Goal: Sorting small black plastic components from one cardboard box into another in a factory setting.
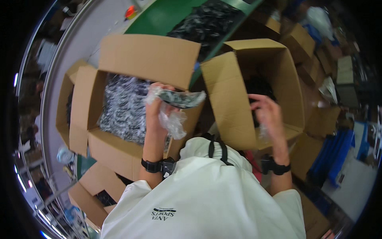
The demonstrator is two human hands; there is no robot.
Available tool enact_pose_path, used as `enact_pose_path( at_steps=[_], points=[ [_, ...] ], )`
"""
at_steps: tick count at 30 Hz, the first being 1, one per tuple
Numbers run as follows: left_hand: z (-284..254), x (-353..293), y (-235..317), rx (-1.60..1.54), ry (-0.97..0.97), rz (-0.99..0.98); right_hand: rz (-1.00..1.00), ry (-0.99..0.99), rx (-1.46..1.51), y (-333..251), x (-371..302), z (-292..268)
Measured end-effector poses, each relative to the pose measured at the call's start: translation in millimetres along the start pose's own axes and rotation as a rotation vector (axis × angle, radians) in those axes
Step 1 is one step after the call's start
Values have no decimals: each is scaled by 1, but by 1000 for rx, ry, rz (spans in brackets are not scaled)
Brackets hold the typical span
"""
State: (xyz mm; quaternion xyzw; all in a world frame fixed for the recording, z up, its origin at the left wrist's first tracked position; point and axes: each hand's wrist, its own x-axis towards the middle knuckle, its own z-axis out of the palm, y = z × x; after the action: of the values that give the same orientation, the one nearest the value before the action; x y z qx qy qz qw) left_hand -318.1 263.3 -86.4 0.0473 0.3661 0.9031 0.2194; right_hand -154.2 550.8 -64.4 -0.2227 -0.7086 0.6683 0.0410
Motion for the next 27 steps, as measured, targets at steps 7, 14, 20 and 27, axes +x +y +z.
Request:
enact_pose_path(
  at_steps=[7, 14, 20, 27],
  points=[
    [81, 11, -105, -29, -356, -370, 171, 90, 291, -5, -23, -5],
    [66, 5, -115, 299, -265, -618, 33, 618, -464, 69, -34, -89],
    [-20, -1, 5, 676, -111, -576, -38, 767, -882, 115, -38, -146],
    [-158, -17, 70, 864, 271, -474, 136, 895, -850, 142, -23, -171]
  ],
)
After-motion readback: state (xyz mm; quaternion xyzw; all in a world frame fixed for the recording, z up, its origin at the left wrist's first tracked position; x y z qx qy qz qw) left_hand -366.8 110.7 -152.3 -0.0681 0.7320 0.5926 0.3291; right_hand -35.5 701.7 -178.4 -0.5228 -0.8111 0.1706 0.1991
